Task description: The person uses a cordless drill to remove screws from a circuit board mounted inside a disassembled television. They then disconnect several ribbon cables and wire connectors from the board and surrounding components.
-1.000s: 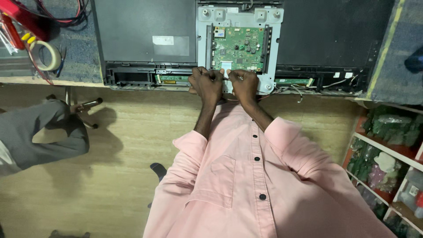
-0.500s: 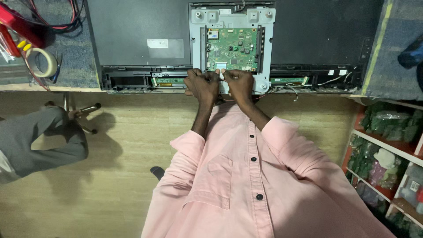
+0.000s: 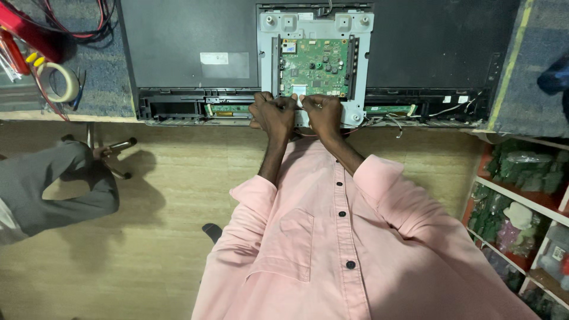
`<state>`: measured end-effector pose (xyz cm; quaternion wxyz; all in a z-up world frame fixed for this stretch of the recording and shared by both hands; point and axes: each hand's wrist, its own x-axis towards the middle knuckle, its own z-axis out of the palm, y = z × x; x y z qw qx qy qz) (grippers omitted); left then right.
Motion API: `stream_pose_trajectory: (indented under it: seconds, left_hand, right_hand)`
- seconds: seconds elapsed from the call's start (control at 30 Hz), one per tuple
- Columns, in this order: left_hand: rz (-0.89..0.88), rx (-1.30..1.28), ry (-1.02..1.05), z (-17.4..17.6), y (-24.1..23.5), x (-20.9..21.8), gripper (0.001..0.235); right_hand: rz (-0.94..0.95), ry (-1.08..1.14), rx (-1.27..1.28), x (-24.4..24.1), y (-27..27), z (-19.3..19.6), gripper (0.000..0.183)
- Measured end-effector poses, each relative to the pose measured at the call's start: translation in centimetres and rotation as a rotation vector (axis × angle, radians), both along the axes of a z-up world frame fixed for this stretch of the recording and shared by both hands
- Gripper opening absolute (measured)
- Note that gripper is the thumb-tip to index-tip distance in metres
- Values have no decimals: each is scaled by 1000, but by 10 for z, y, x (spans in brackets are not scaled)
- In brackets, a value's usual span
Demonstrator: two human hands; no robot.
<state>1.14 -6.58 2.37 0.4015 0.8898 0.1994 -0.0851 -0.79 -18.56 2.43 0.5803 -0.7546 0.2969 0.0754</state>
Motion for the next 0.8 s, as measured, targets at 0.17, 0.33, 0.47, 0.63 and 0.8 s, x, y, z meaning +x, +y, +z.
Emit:
stream_pose_trajectory:
  seconds: [0.17, 0.33, 0.47, 0.63, 0.8]
  left_hand:
    - [-8, 13, 8, -5, 1, -1, 36]
    - [-2, -1, -16, -8, 2, -1, 40]
    - [-28, 16, -27, -7, 3, -2, 32]
    - [-26, 29, 33, -6, 3, -1, 37]
    - [-34, 59, -26, -1, 2, 0, 36]
  right_hand:
    - [21, 8, -19, -2, -1, -1, 23]
    - [13, 18, 17, -1, -1, -1, 24]
    - [37, 2, -26, -1, -2, -2, 23]
    - [50, 6, -47, -4, -3, -9, 21]
    - [104, -283, -203, -5, -4, -17, 21]
